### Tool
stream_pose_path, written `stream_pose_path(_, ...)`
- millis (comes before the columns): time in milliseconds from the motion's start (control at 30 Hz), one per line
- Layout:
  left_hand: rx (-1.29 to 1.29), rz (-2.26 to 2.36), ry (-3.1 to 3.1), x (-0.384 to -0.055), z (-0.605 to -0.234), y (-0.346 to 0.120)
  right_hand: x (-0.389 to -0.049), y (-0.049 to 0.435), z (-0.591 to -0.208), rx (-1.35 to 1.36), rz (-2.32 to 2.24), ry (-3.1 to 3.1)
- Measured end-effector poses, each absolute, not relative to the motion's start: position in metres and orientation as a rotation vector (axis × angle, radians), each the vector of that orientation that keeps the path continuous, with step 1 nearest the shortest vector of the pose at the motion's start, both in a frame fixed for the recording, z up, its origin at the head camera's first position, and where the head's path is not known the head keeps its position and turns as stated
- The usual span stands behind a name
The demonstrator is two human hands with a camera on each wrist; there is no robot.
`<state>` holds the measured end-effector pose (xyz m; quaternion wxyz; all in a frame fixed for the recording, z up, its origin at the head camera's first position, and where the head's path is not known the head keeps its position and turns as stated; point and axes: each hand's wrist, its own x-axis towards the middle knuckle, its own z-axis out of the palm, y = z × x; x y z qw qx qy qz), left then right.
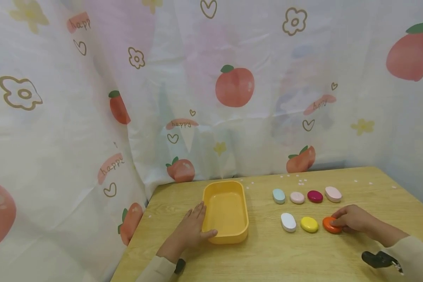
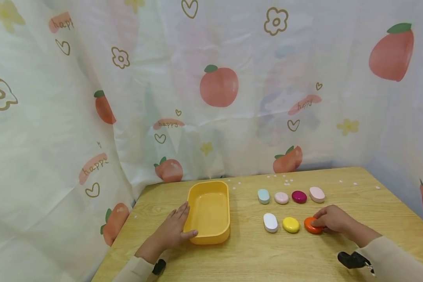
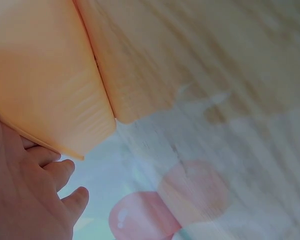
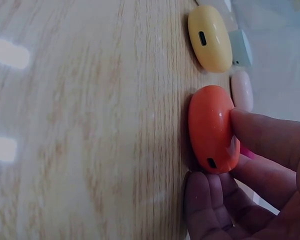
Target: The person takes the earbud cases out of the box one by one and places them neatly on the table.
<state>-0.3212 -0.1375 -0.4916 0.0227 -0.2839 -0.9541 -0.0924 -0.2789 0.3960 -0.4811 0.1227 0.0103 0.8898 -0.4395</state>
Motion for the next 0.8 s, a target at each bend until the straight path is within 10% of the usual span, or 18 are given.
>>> stream_pose_path(800, -0.899, -0.453, -2.895, -0.3224, -0.4970, -0.1350, -0.2709, 0.4017, -0.4821, 0.068, -1.304, 2.601)
